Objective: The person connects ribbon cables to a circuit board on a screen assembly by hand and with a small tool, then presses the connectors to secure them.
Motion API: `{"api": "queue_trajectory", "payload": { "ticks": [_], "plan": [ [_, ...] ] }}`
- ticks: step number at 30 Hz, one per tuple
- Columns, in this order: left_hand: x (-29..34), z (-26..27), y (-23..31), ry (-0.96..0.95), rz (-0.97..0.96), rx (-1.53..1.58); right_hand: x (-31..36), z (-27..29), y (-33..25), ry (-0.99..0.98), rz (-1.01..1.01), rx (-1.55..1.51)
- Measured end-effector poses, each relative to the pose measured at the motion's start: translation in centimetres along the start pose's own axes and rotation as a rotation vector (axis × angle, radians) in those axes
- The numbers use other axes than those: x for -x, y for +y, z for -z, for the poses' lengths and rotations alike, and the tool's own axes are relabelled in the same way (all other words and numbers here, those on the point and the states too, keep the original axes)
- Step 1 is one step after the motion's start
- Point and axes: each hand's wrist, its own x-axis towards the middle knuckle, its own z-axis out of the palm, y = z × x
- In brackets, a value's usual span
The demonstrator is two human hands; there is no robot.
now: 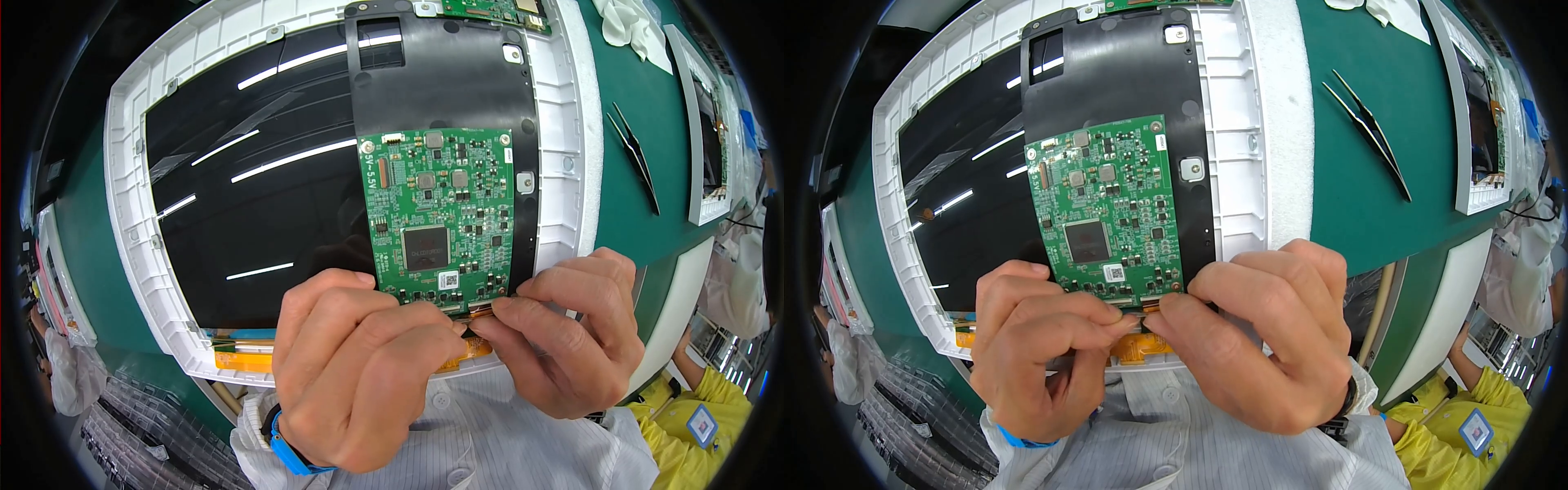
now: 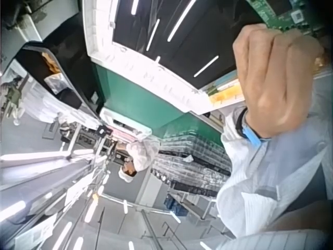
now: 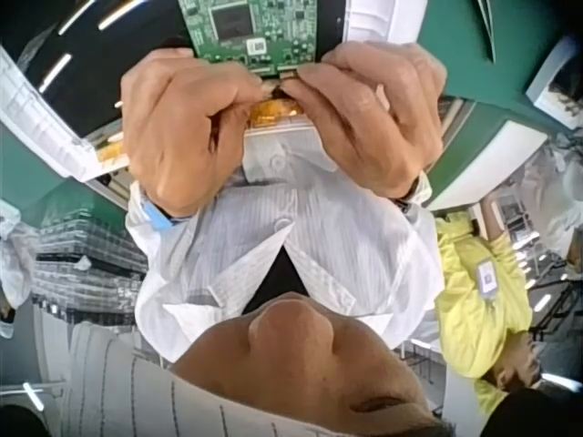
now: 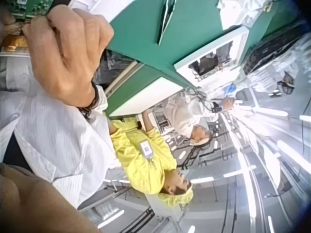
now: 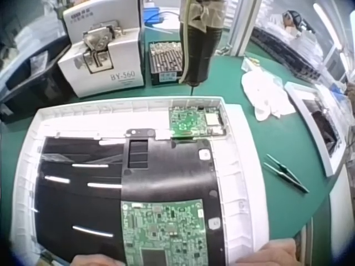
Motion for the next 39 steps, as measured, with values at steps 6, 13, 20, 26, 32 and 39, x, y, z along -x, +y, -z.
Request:
{"api": "queue_trajectory", "payload": {
  "ticks": [6, 13, 20, 26, 32, 39],
  "plan": [
    [-0.2, 0.0, 0.0, -0.009, -0.017, -0.009, 0.0, 0.4, 0.2, -0.030, -0.019, -0.028],
    [-0.4, 0.0, 0.1, -0.017, -0.028, -0.016, 0.0, 0.6, 0.1, -0.052, -0.091, -0.068],
    [-0.4, 0.1, 0.1, -0.022, -0.038, -0.003, 0.4, 0.4, -0.4, -0.016, -0.116, -0.043],
    [-0.2, 0.1, 0.2, -0.030, -0.051, -0.044, 0.8, 0.1, -0.6, 0.006, -0.137, 0.002],
    [-0.1, -0.1, 0.2, -0.014, -0.061, -0.057, 0.7, 0.3, -0.4, -0.004, -0.155, -0.029],
    [-0.1, -0.1, 0.9, -0.043, -0.028, -0.066, 0.8, 0.4, -0.3, -0.009, -0.172, -0.041]
  ]
}}
